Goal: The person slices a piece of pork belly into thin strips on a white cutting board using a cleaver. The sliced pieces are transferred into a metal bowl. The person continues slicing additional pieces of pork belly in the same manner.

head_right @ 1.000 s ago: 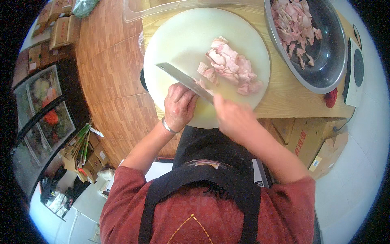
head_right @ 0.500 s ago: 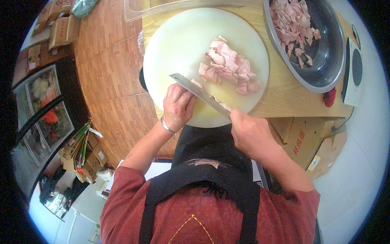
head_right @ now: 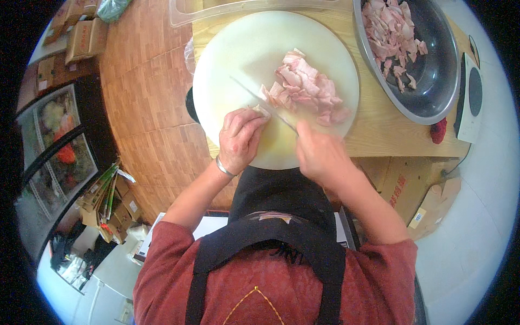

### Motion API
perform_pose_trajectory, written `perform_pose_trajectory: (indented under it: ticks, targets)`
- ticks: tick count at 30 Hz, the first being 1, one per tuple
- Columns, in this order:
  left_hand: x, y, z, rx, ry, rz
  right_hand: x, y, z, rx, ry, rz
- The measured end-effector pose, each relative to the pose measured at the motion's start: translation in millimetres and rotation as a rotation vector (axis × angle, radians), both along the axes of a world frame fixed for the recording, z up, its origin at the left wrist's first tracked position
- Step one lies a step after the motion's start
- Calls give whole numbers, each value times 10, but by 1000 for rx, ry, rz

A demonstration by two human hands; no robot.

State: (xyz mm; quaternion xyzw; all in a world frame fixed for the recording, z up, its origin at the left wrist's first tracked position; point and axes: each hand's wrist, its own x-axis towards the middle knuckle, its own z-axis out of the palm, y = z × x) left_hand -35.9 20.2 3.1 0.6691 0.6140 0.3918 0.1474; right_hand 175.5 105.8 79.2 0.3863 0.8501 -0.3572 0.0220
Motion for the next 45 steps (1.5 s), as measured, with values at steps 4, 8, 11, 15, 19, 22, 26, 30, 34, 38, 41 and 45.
perform_pose_trajectory:
  ticks: [4, 8, 11, 15, 19, 22, 26, 30, 34, 38, 41, 45]
  targets:
    - [-14, -11, 12, -22, -10, -13, 231, -154, 327, -53, -139, 84]
    - [-9, -11, 21, -44, -10, -7, 50, -141, 205, -69, -225, 97]
    - [11, -12, 28, -54, -23, -2, -353, -12, -163, 21, -73, 90]
    - [-19, -4, 67, -1, 9, -18, -447, 38, -273, 5, 22, -4]
    - [-32, -47, 42, -12, 25, -3, -2, -26, -149, 34, 36, 14]
    - [-50, -34, 23, -11, 23, -21, 169, -158, 243, 12, -101, 102]
    - [-54, -34, 37, -43, 21, -22, 219, -202, 312, -39, -164, 116]
    - [-25, -37, 34, -64, 3, -2, -229, -127, -115, -42, -140, 85]
    - [-46, -27, 73, -26, 17, -8, -440, 98, -244, -50, -89, 13]
    - [-73, -53, 74, 3, 83, -5, -92, -5, -179, 51, 34, 17]
    - [-75, -36, 91, -8, 62, -1, 128, -120, 192, -26, -92, 76]
    - [-75, -33, 72, -10, 54, -4, 239, -199, 368, -69, -178, 112]
